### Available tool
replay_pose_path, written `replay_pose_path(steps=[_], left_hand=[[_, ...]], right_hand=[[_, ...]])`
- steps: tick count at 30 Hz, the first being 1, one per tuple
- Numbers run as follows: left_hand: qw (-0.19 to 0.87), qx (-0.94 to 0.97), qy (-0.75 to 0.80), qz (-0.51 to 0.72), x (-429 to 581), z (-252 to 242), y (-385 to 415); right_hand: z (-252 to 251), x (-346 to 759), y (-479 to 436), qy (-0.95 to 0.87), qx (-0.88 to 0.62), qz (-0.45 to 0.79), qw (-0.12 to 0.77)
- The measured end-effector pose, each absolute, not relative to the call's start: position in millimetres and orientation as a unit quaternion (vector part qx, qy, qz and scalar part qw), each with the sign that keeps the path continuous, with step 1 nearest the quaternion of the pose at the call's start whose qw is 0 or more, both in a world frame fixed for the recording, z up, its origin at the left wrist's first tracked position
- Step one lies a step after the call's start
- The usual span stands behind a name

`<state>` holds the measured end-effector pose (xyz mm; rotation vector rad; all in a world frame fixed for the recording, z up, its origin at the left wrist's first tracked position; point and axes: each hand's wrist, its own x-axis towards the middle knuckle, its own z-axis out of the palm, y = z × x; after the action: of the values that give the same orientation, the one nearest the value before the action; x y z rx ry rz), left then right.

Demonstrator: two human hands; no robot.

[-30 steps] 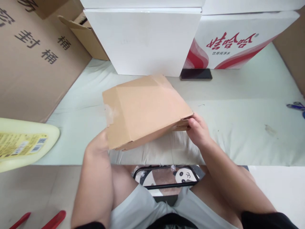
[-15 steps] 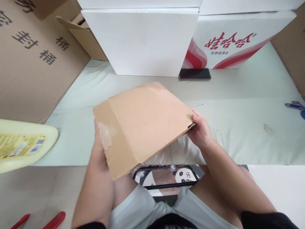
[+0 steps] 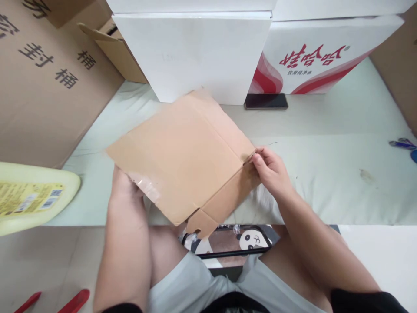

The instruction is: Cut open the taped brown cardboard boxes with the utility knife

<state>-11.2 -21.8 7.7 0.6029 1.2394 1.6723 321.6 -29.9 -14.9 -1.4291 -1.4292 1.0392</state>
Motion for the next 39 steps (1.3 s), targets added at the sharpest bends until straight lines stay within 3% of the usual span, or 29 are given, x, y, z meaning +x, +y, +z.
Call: replay_pose_path(steps=[5,11,18,21,30,36,39], left_hand=[[0.465,0.232,0.49,0.7,-8.8,7.3,-22.4],[0.481,0.274,0.434,0.71,-3.5,15.7,-23.6],[0.564,0.279,0.482,0.61,2.6,20.7,-31.0],[0.574,0.268,0.508,0.583,3.1,19.9,-28.3],[0.528,0.196,0.455,0.69,-5.2,12.7,-13.7],[0.579,0.249,0.454,0.63,14.4,1.4,-14.1],[0.573,0.262,0.529,0.569,20.0,-2.6,-13.5]], right_hand=[[-19.0,318.8,-27.5,-0.636,-0.586,0.302,0.4],[-11.8,319.4,-28.6,-0.546,-0.577,0.499,0.346],[-13.7,316.7,-27.5,-0.578,-0.608,0.437,0.326],[-13.8,318.7,-27.8,-0.572,-0.604,0.438,0.34],[-7.5,324.3,-26.7,-0.381,-0.437,0.662,0.476],[-13.5,310.8,-34.6,-0.442,-0.456,0.664,0.394],[-14.5,315.0,-39.5,-0.464,-0.498,0.641,0.354]])
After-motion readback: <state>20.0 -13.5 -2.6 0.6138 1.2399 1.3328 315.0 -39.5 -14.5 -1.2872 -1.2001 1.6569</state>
